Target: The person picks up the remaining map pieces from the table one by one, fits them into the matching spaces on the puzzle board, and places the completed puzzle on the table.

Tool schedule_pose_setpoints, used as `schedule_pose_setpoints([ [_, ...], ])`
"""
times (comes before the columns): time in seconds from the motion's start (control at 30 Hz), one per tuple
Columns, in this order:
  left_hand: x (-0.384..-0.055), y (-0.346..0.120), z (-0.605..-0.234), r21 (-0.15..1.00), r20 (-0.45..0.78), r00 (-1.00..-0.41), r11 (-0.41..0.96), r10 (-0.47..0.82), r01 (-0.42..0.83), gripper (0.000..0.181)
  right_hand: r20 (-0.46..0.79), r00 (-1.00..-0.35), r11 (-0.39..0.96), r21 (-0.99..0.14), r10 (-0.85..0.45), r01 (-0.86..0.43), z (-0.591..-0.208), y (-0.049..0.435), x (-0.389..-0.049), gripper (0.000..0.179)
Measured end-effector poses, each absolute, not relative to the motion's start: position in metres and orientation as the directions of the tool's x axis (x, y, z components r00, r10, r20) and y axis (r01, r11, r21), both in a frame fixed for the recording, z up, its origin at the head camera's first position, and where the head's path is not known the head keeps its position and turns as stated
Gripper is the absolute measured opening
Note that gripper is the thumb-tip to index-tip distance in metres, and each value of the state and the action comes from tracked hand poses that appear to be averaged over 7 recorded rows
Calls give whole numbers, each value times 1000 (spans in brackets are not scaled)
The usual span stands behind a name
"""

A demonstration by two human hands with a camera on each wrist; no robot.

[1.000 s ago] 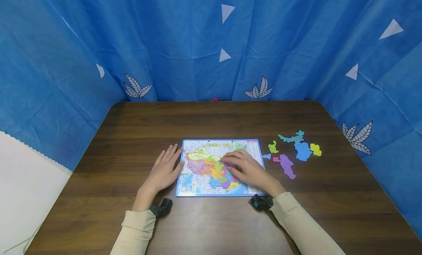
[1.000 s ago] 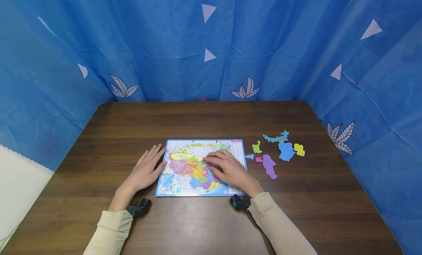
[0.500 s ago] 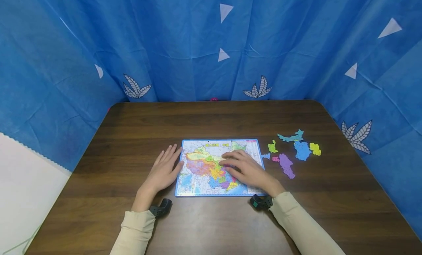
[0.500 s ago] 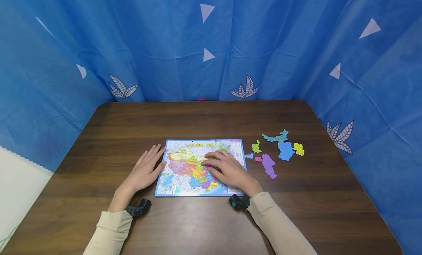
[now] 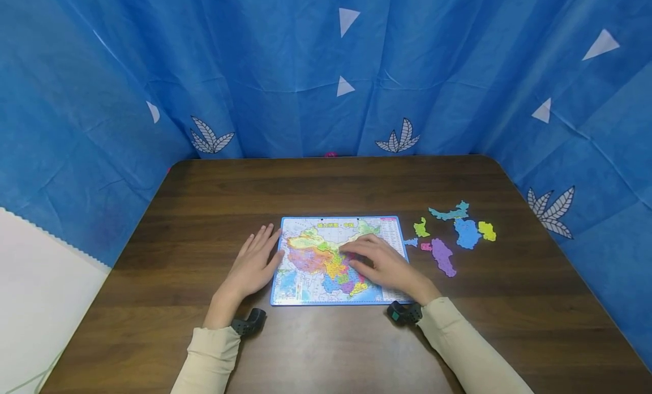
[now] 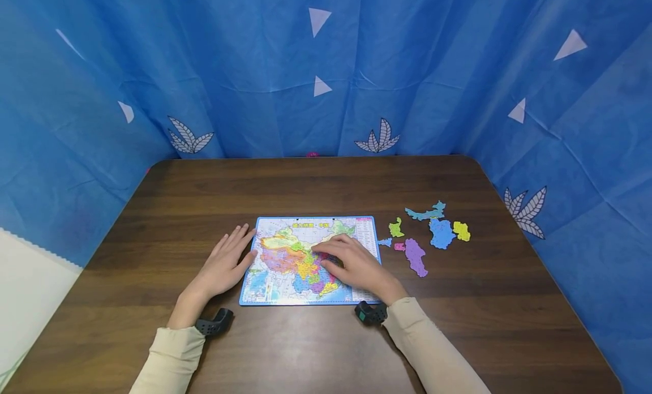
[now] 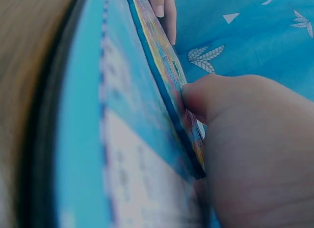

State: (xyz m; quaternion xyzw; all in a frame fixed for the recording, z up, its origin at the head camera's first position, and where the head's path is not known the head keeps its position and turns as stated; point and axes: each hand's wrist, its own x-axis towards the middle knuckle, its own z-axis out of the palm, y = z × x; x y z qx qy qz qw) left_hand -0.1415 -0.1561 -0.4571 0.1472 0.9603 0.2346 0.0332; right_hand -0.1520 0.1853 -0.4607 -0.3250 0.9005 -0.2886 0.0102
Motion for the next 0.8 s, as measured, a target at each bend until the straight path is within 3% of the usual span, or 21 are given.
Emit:
schedule_pose_setpoints([
  [0.4,-140,-156,-460,455,16,-953,847,302,276,62,208,-793,606,-544,-573,-580,-463,189,-151,33],
  [0.8,-140,-156,-460,459,16,-953,844,304,277,64,298,-844,655,-534,-446,-534,-460,204,-156,28],
])
